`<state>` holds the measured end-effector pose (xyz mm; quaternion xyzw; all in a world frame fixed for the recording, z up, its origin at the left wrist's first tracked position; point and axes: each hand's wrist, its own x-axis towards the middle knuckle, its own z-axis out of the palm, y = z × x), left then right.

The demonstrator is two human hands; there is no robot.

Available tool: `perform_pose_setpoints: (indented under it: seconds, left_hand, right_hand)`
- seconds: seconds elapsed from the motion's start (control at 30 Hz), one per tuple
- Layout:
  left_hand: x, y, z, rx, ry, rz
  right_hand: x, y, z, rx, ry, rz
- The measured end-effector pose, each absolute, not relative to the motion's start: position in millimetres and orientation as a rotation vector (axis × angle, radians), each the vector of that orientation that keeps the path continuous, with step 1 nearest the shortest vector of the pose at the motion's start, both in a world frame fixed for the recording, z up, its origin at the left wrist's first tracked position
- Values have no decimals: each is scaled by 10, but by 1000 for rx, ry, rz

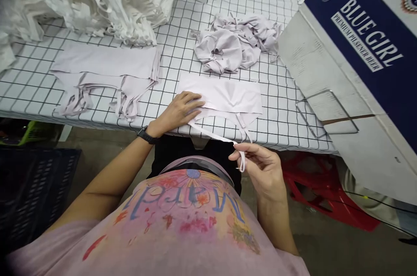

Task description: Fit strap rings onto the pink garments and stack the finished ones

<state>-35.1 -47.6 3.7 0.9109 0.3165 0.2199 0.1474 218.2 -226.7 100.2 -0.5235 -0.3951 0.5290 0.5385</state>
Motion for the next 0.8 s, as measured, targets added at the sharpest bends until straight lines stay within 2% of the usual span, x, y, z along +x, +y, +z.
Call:
perform_pose_setpoints:
  seconds: [0.37, 0.6, 0.8]
  left_hand:
    - [-347, -465, 43, 2632, 924, 586]
    - [-355, -467, 57, 2623, 913, 592]
    - [-348, -471, 75, 2615, 918, 579]
  right_hand:
    - [2178, -2189, 954, -1328, -1017, 850]
    - [2155, -2067, 937, -1299, -776, 1030]
    - [2187, -2006, 959, -1285, -682, 946]
